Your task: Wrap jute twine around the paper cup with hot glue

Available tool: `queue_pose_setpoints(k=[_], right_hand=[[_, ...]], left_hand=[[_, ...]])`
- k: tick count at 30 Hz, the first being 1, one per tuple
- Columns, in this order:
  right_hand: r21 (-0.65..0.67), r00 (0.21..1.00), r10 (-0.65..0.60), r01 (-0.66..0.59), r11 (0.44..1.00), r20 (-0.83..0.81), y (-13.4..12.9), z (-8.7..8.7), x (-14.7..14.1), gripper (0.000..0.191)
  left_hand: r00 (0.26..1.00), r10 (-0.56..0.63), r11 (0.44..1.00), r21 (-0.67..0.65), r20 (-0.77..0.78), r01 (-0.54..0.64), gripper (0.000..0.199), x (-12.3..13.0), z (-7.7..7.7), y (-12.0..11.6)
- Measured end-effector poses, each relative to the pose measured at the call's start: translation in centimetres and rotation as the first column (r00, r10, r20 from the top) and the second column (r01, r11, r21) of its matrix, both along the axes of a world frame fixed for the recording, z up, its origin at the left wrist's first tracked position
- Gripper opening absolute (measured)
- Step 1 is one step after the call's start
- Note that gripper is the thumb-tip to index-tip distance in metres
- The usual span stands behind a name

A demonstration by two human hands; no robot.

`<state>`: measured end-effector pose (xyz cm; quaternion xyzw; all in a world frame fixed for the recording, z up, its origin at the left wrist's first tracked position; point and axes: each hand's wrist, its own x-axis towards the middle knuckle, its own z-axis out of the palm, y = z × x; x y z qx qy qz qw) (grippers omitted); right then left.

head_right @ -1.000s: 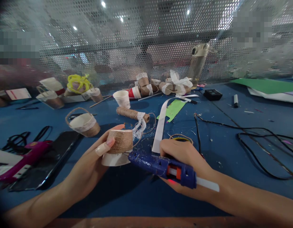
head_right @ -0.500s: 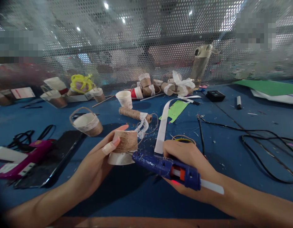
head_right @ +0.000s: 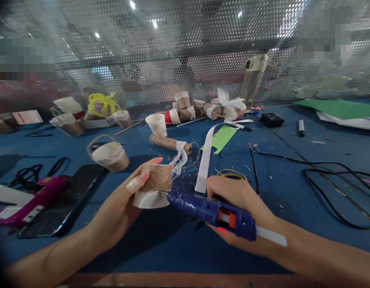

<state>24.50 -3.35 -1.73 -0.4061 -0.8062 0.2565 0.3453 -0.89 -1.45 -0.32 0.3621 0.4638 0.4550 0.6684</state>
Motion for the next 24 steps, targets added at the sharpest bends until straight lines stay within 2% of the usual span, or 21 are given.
queue_pose_setpoints(k=[4, 13, 17, 24], right_hand=[[-0.003, 1.0, 0.0, 0.0, 1.0, 0.022, -0.09, -0.06, 0.06, 0.025], [0.0, 0.999, -0.044, 0.044, 0.999, 0.007, 0.1, 0.13, 0.09, 0.026], [-0.024, 1.0, -0.025, 0.024, 0.999, -0.015, 0.08, 0.09, -0.03, 0.026], [0.009, 1.0, -0.02, 0.02, 1.0, -0.022, -0.07, 0.34, -0.11, 0.026]], left_hand=[[1.0, -0.007, 1.0, -0.013, 0.027, 0.007, 0.056, 0.15, 0.06, -0.03], [0.992, 0.067, 0.998, -0.021, 0.11, -0.065, 0.054, -0.24, 0.24, 0.23], [0.992, 0.041, 0.999, -0.006, 0.117, -0.041, 0.051, -0.2, 0.14, 0.27], [0.996, 0.018, 1.0, 0.003, 0.086, -0.018, 0.054, 0.26, 0.37, 0.08]])
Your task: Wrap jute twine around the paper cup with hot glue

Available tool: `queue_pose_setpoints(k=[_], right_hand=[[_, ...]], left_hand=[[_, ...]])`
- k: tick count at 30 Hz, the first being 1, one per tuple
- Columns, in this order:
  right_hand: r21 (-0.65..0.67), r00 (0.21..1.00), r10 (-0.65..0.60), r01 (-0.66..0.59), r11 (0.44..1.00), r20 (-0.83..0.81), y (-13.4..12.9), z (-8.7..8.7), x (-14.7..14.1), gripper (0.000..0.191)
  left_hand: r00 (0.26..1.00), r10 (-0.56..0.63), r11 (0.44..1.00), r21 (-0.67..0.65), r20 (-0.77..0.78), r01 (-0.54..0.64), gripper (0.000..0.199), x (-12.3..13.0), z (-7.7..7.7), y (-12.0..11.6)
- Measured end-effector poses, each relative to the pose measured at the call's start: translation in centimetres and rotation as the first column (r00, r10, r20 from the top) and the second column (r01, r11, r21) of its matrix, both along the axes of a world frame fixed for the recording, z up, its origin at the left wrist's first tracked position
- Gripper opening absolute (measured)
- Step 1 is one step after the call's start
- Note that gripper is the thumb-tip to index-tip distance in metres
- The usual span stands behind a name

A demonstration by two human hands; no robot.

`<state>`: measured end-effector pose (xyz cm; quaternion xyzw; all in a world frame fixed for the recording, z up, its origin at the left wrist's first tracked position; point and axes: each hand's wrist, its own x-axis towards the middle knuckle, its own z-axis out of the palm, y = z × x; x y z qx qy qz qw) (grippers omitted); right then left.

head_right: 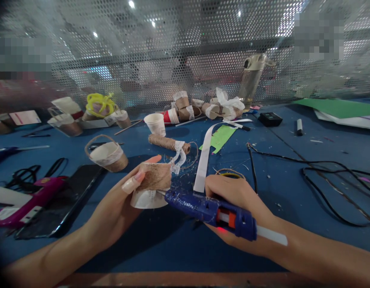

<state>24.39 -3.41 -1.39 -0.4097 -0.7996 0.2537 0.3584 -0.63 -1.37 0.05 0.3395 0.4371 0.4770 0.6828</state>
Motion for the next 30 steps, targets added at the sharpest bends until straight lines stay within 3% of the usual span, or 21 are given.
queue_pose_setpoints(k=[9, 17, 30], right_hand=[[-0.076, 1.0, -0.016, 0.016, 0.997, -0.007, 0.17, -0.18, 0.0, 0.028], [-0.046, 1.0, 0.004, -0.005, 0.999, -0.014, -0.05, -0.33, 0.17, 0.028], [-0.079, 1.0, -0.008, 0.007, 0.997, -0.008, 0.05, -0.44, 0.1, 0.026]], left_hand=[[0.997, 0.06, 0.998, -0.008, 0.049, -0.059, 0.036, -0.48, 0.02, 0.07], [0.997, -0.001, 1.0, -0.024, 0.083, 0.003, 0.037, -0.17, -0.04, 0.19], [0.983, 0.05, 0.993, -0.117, 0.175, -0.03, 0.029, 0.06, 0.42, 0.41]])
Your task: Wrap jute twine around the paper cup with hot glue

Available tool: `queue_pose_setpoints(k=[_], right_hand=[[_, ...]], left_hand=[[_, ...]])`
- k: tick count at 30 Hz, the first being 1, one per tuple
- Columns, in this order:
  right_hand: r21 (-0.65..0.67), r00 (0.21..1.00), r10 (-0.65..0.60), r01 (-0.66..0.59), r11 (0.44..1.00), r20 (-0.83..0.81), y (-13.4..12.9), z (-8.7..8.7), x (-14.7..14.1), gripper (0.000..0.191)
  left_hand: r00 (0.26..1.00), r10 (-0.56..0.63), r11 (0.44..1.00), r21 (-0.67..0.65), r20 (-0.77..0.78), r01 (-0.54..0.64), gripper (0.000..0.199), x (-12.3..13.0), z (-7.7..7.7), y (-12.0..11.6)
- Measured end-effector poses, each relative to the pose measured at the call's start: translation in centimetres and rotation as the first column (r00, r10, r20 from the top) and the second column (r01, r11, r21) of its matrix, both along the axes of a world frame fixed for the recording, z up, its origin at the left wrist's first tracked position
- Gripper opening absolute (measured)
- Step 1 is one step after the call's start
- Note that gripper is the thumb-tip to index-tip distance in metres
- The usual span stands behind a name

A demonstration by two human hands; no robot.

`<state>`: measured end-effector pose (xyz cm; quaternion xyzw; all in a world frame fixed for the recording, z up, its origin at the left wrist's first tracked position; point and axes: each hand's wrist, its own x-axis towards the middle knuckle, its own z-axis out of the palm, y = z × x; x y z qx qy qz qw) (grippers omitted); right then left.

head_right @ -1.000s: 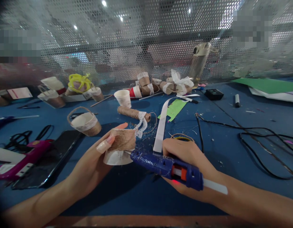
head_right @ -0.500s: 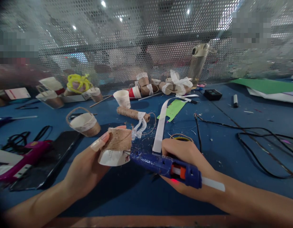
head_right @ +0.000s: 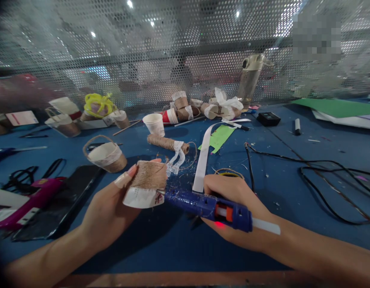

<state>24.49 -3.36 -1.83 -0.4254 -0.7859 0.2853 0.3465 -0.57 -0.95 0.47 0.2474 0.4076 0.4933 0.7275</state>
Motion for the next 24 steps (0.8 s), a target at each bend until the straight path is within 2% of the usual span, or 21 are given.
queue_pose_setpoints(k=[6, 11, 19, 24], right_hand=[[-0.011, 0.999, 0.005, -0.006, 1.0, -0.05, 0.27, 0.11, -0.06, 0.028], [0.001, 0.998, -0.003, 0.003, 1.0, -0.056, 0.35, 0.18, -0.19, 0.028], [0.007, 0.999, 0.047, -0.047, 0.999, -0.024, 0.38, 0.23, 0.03, 0.029], [0.004, 0.999, -0.001, 0.001, 1.0, -0.051, 0.38, 0.37, 0.24, 0.028]], left_hand=[[0.997, 0.052, 0.999, -0.019, 0.061, -0.051, 0.031, 0.07, 0.19, 0.14], [0.992, 0.124, 0.99, -0.07, 0.026, -0.122, 0.029, 0.43, 0.83, 0.09], [0.998, 0.053, 0.998, -0.023, 0.023, -0.052, 0.03, 0.32, 0.4, -0.03], [0.997, 0.073, 0.997, -0.02, 0.012, -0.073, 0.029, 0.29, 0.4, -0.02]])
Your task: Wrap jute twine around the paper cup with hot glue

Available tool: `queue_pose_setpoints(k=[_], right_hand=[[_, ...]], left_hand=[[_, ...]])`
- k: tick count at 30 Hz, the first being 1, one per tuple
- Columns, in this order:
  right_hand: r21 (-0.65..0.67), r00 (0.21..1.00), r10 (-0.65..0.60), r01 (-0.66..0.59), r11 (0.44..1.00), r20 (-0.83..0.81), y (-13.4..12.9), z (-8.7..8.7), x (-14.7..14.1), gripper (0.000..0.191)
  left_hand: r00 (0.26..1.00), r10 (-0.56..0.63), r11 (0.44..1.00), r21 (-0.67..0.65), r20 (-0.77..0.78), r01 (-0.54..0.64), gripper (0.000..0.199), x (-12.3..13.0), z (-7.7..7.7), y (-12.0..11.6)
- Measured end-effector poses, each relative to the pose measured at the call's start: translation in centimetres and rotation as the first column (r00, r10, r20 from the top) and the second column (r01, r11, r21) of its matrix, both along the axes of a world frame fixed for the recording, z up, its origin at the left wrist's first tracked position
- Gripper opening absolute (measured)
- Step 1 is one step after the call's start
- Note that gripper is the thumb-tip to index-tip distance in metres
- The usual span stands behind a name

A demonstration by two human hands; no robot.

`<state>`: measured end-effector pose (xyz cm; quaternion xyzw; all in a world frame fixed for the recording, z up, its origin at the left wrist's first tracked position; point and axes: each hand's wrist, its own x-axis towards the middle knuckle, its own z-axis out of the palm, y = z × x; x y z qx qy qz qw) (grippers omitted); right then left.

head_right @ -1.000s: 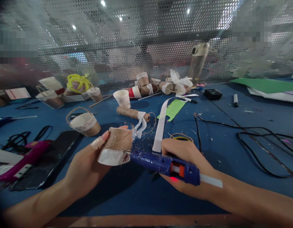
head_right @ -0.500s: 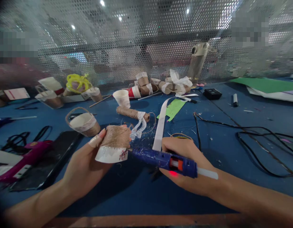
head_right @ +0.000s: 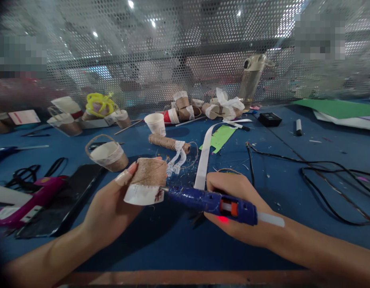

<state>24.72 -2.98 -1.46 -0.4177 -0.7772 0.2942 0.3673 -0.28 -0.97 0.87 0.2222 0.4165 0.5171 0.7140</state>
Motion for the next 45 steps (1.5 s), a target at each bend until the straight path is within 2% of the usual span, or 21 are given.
queue_pose_setpoints(k=[3, 7, 8, 10, 11, 13, 15, 16, 18, 21, 23, 25, 28, 31, 41, 45], right_hand=[[-0.051, 0.997, -0.059, 0.057, 0.997, -0.044, 0.1, 0.0, 0.1, 0.025], [-0.065, 0.965, -0.149, 0.137, 0.988, -0.217, 0.6, -0.1, -0.3, 0.009], [-0.077, 0.958, -0.155, 0.14, 0.987, -0.242, 0.9, -0.2, -0.5, 0.013], [-0.141, 0.948, -0.157, 0.121, 0.983, -0.276, 1.3, -0.5, -0.8, 0.036], [-0.188, 0.942, -0.158, 0.105, 0.977, -0.296, 1.5, -0.7, -0.9, 0.04], [-0.253, 0.943, -0.125, 0.045, 0.966, -0.31, 1.9, -0.9, -1.1, 0.034], [-0.231, 0.949, -0.056, -0.018, 0.973, -0.31, 2.1, -1.0, -1.2, 0.018], [-0.191, 0.95, -0.033, -0.029, 0.981, -0.311, 2.1, -1.0, -1.2, 0.012], [-0.104, 0.945, -0.058, 0.026, 0.994, -0.321, 2.2, -0.8, -1.1, 0.004], [-0.057, 0.938, -0.142, 0.131, 0.99, -0.315, 2.1, -0.2, -0.8, 0.008], [-0.071, 0.945, -0.138, 0.122, 0.99, -0.295, 1.9, 0.1, -0.6, 0.011], [-0.126, 0.954, -0.082, 0.047, 0.991, -0.289, 1.7, 0.4, -0.5, 0.01], [-0.259, 0.946, -0.032, -0.056, 0.964, -0.324, 1.1, 0.6, -0.5, 0.013], [-0.333, 0.942, -0.039, -0.079, 0.94, -0.333, 0.8, 0.7, -0.4, 0.018], [-0.295, 0.922, -0.021, -0.102, 0.95, -0.387, 1.3, 0.8, 0.0, 0.015], [-0.317, 0.925, -0.095, -0.028, 0.948, -0.367, 1.2, 0.9, -0.3, 0.023]], left_hand=[[0.999, -0.053, 0.998, 0.043, 0.008, 0.053, 0.028, -0.3, -0.4, 0.0], [0.968, -0.25, 0.964, 0.092, -0.025, 0.251, 0.037, -0.6, -1.4, -0.3], [0.954, -0.296, 0.951, 0.082, -0.037, 0.298, 0.039, -0.6, -1.6, -0.4], [0.928, -0.369, 0.927, 0.058, -0.049, 0.371, 0.041, -0.4, -1.7, -0.7], [0.917, -0.396, 0.916, 0.048, -0.049, 0.398, 0.04, -0.3, -1.8, -0.8], [0.897, -0.438, 0.896, 0.046, -0.052, 0.441, 0.039, -0.1, -1.8, -0.9], [0.887, -0.457, 0.886, 0.051, -0.067, 0.46, 0.041, 0.0, -1.7, -0.9], [0.886, -0.457, 0.886, 0.05, -0.078, 0.461, 0.043, -0.1, -1.7, -0.9], [0.895, -0.433, 0.898, 0.041, -0.108, 0.439, 0.047, -0.2, -1.7, -0.8], [0.914, -0.375, 0.922, 0.037, -0.155, 0.385, 0.048, -0.3, -1.7, -0.6], [0.929, -0.324, 0.94, 0.049, -0.178, 0.338, 0.045, -0.3, -1.7, -0.5], [0.944, -0.27, 0.956, 0.066, -0.192, 0.287, 0.044, -0.3, -1.6, -0.4], [0.958, -0.207, 0.969, 0.091, -0.198, 0.229, 0.043, -0.2, -1.4, -0.2], [0.964, -0.169, 0.975, 0.105, -0.206, 0.194, 0.04, -0.3, -1.3, -0.1], [0.969, -0.08, 0.99, 0.097, -0.234, 0.105, 0.044, -0.6, -1.1, -0.1], [0.966, -0.07, 0.988, 0.118, -0.25, 0.102, 0.044, -0.7, -1.2, -0.2]])
